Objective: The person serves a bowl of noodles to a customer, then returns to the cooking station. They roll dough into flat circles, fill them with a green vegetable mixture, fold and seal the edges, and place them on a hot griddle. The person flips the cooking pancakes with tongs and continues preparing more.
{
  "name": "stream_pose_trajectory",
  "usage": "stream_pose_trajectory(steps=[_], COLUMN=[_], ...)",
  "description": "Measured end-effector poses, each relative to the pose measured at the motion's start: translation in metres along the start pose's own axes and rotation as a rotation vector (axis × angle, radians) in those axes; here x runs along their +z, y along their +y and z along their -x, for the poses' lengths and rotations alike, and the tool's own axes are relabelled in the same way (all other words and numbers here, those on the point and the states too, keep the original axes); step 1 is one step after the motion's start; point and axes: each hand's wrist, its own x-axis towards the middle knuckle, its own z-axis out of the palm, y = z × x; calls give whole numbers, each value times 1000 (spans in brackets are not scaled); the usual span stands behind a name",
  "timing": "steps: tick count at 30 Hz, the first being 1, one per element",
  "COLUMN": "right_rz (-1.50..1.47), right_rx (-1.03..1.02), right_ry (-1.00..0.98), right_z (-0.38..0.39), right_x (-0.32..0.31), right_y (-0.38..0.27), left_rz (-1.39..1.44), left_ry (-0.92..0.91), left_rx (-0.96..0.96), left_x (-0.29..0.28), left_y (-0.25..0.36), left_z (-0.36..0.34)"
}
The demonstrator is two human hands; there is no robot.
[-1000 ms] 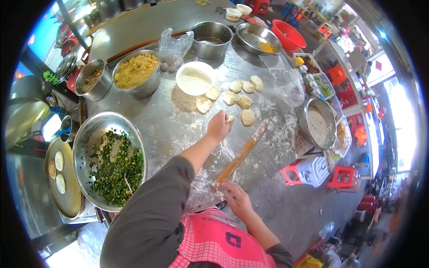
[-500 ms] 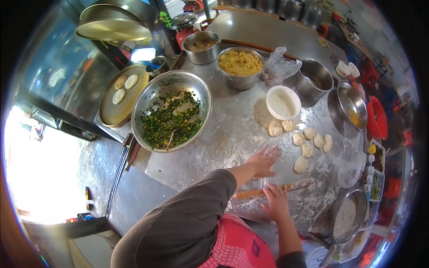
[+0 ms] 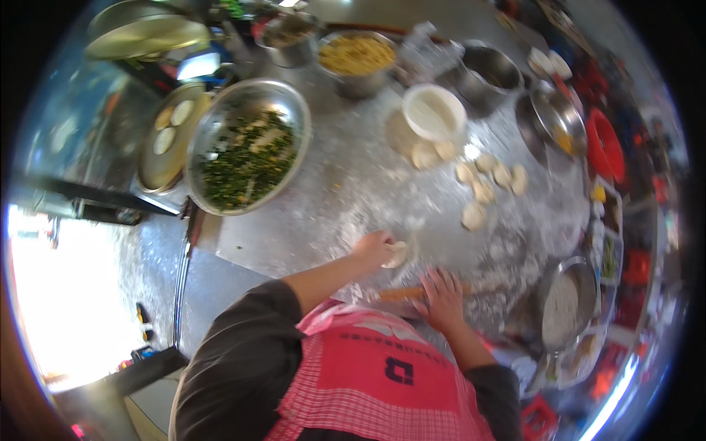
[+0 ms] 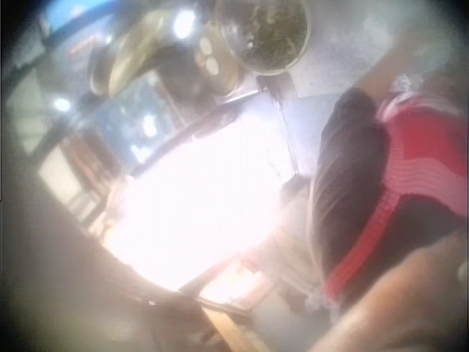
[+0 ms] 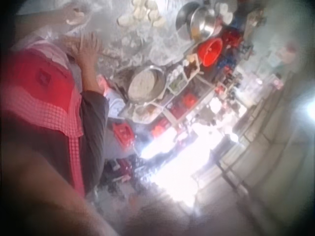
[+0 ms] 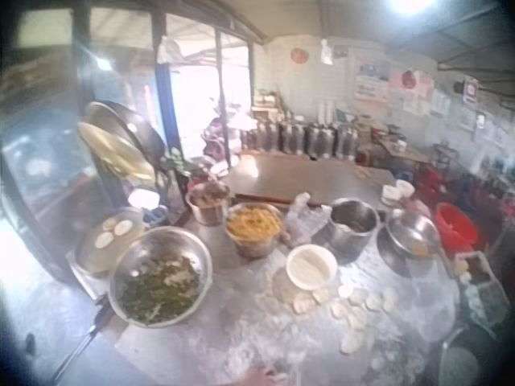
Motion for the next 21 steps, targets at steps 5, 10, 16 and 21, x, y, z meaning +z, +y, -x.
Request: stream_pose_trajectory(steps=[5, 10, 16, 21], right_rz=[104, 97, 98, 112], right_rx=[38, 29, 51, 59], right_ry=[23, -2, -23, -23], right_z=[-85, -59, -64, -78], right_x=[1, 12, 6, 17], right_y=[4, 3, -7, -4], left_rz=[-53, -157, 31, -90], left_ry=[-56, -245, -92, -185], left_rx=[130, 140, 222, 132], left_x=[23, -11, 8, -18], left_y=[2, 4, -25, -6], left_z=[3, -7, 19, -4])
